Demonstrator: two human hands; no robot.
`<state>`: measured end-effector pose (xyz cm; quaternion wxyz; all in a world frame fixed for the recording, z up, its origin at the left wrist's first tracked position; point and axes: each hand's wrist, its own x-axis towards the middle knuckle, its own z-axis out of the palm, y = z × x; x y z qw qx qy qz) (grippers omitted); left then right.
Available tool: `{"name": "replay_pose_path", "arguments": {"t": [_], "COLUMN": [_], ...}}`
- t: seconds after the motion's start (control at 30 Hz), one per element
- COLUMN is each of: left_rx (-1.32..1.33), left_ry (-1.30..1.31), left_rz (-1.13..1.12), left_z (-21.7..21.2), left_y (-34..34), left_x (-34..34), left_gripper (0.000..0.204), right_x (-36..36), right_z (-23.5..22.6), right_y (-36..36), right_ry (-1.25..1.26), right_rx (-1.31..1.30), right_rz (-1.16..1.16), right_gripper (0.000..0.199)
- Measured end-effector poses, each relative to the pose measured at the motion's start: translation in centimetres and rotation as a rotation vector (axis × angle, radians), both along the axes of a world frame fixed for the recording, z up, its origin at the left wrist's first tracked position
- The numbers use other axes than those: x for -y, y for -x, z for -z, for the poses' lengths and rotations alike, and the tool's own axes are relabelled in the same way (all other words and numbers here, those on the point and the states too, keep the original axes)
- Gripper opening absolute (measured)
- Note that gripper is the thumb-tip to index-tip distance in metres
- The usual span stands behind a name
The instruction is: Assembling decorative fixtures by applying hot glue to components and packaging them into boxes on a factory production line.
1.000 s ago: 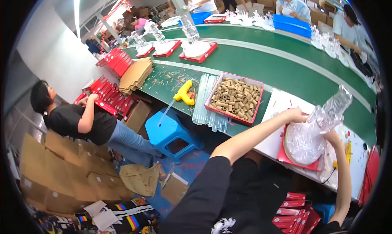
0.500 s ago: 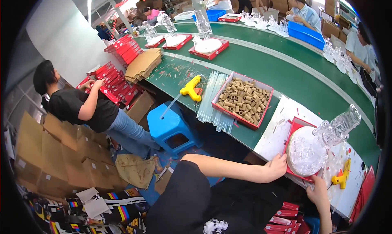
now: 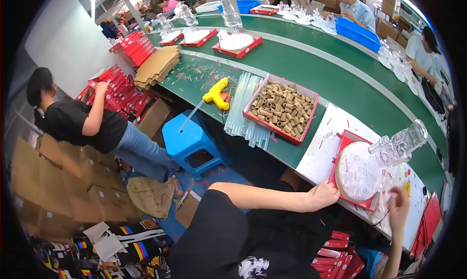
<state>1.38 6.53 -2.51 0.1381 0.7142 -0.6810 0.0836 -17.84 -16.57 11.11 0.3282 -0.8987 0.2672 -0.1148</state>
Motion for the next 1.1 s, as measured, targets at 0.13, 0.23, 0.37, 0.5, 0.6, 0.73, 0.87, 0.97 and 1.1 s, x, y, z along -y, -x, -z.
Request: {"name": "replay_pose_path", "arguments": {"t": [0.13, 0.23, 0.37, 0.5, 0.6, 0.73, 0.87, 0.97, 1.1], "left_rx": [-0.018, -0.042, -0.388, -1.026, -1.307, -2.733, -2.725, -2.729, -2.754], "left_ry": [0.096, 0.057, 0.205, 0.585, 0.503, 0.188, 0.151, 0.167, 0.173], "left_rz": [-0.015, 0.008, 0.080, -0.037, -0.314, 0.009, 0.103, 0.181, 0.325], "left_z": [0.8, -0.3, -0.9, -0.8, 1.7, -1.0, -1.6, -1.6, -2.9], "left_y": [-0.1, -0.2, -1.6, 1.1, 3.1, 6.0, 6.0, 7.7, 8.1], "left_x": [0.0, 0.4, -1.2, -4.2, -8.5, -8.2, -8.4, -7.5, -6.2], "left_gripper": [0.013, 0.013, 0.017, 0.023, 0.032, 0.063, 0.064, 0.066, 0.068], "right_x": [1.3, 2.8, 1.3, -2.9, -8.2, -10.8, -10.9, -11.4, -10.8], "right_z": [-4.7, -4.8, -6.1, -8.4, -9.6, -11.5, -11.2, -12.1, -11.9], "right_y": [-4.6, -8.7, -13.6, -9.5, -6.1, -1.3, 0.0, 1.0, 3.2], "right_ry": [-0.016, 0.007, -0.028, 0.198, 0.074, -0.042, -0.331, -0.283, -0.361], "right_rx": [0.438, 0.572, 0.455, 0.462, 0.620, 0.912, 0.886, 0.702, 0.950], "right_rz": [-0.037, -0.111, -0.264, -0.174, -0.200, -0.192, -0.425, -0.824, -0.686], "right_gripper": [0.055, 0.072, 0.061, 0.043, 0.059, 0.059, 0.055, 0.080, 0.071]}}
